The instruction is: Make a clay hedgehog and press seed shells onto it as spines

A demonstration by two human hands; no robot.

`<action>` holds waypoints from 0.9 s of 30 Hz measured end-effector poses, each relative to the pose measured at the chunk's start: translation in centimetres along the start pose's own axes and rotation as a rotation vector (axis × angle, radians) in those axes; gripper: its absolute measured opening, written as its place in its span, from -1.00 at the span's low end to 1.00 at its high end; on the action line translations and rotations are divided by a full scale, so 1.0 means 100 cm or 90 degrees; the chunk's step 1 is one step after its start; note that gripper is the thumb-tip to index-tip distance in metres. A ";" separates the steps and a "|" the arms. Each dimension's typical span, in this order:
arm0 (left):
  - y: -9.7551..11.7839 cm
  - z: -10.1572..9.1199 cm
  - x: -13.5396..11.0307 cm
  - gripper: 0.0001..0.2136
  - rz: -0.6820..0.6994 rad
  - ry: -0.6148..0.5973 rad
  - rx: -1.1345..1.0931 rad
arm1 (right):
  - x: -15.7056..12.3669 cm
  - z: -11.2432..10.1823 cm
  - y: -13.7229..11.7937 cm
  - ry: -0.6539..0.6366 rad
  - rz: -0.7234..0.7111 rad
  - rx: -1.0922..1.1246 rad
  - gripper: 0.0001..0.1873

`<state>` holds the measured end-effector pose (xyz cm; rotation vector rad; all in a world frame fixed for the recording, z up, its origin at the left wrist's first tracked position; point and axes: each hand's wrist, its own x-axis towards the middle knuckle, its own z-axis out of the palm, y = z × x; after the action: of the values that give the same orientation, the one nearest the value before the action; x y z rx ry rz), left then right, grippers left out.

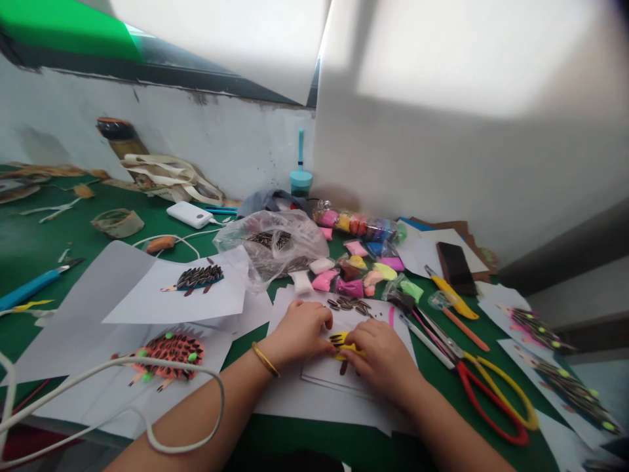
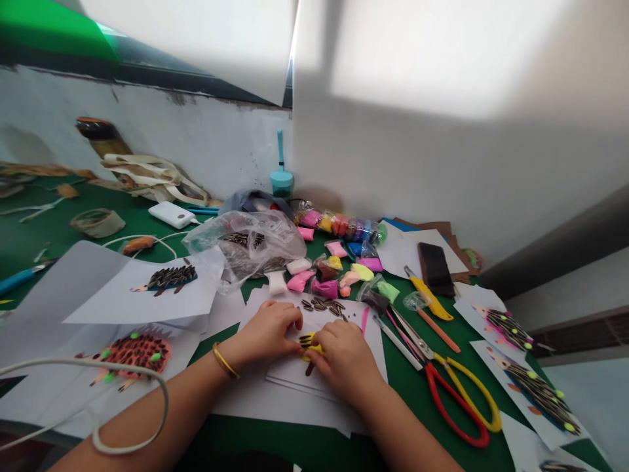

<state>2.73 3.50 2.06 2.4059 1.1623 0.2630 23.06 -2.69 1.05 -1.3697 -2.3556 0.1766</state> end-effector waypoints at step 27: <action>-0.015 -0.013 0.004 -0.88 0.038 0.007 0.013 | 0.007 -0.009 0.024 0.054 0.139 0.041 -0.77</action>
<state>1.48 5.09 2.47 2.4619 1.1046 0.2851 25.06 -0.95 1.38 -1.5693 -2.1108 0.2489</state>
